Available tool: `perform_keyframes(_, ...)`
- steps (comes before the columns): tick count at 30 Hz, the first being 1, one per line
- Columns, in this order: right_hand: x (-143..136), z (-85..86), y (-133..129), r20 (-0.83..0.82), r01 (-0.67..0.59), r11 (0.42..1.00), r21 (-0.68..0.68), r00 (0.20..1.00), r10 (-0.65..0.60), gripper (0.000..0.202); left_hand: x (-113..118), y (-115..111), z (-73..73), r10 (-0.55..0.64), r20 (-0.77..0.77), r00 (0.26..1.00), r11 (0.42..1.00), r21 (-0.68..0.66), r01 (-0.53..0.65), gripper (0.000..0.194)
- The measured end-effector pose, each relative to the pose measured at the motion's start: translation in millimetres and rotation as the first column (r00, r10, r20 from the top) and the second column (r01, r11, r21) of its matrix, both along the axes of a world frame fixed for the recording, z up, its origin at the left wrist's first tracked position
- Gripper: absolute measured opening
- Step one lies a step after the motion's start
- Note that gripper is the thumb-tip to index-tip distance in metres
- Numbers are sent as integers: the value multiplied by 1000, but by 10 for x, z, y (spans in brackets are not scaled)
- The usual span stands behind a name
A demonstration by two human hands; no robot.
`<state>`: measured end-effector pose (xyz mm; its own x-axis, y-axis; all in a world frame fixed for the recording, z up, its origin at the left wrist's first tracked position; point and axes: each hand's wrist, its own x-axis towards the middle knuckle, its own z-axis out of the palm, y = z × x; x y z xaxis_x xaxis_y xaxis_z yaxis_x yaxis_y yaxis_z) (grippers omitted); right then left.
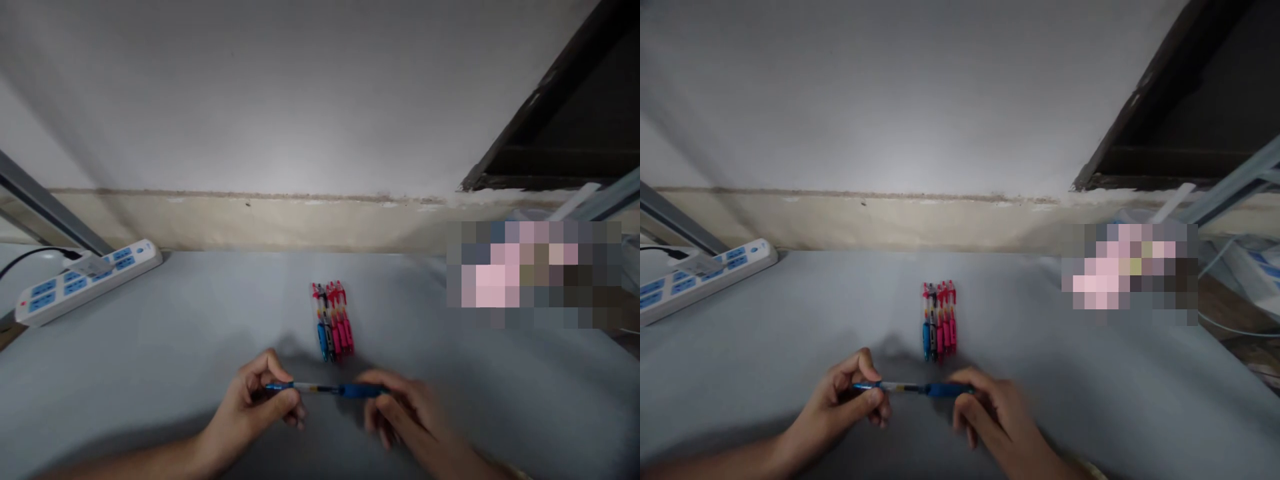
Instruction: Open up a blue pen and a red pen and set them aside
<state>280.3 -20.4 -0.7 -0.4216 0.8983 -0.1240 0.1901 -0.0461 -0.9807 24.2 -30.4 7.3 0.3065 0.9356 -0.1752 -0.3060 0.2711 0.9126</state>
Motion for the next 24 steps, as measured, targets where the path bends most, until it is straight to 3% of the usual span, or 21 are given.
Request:
perform_keyframes(3, 3, -33, -7, 10, 71, 996, 46, 997, -72, 36, -2, 11, 4, 18, -11, 1000, 1000, -9, -18, 28)
perform_keyframes(7, 11, 22, -6, 126, -28, 996, 83, 992, 17, 48, -5, 12, 9, 11, -24, 1000, 1000, -7, -11, 28)
perform_keyframes(11, 4, 92, 6, 185, -26, 987, 161, 983, -5, 32, -5, 7, 7, 19, -24, 1000, 1000, -6, -19, 26)
perform_keyframes(13, -4, 141, 13, 266, -60, 978, 199, 964, 5, 34, -8, 8, 9, 13, -28, 1000, 1000, -6, -14, 26)
perform_keyframes(14, -10, 168, 17, 287, -75, 982, 172, 958, 23, 39, -11, 9, 12, 11, -33, 999, 1000, 1, -11, 26)
perform_keyframes(16, -26, 214, 23, 243, -70, 997, -35, 967, 77, 50, -20, 12, 24, 14, -51, 999, 1000, 24, -13, 26)
perform_keyframes(18, -47, 236, 29, 128, -49, 947, -319, 987, 94, 54, -27, 19, 44, 31, -70, 997, 998, 62, -26, 25)
perform_keyframes(20, -70, 232, 33, 42, -48, 881, -471, 996, 77, 54, -28, 34, 67, 44, -86, 995, 995, 89, -36, 22)
perform_keyframes(22, -88, 210, 31, 14, -56, 901, -430, 998, 69, 55, -22, 60, 87, 43, -101, 994, 996, 85, -34, 20)
perform_keyframes(24, -95, 181, 25, 6, -88, 948, -304, 996, 94, 57, -12, 95, 93, 49, -118, 992, 997, 61, -42, 19)
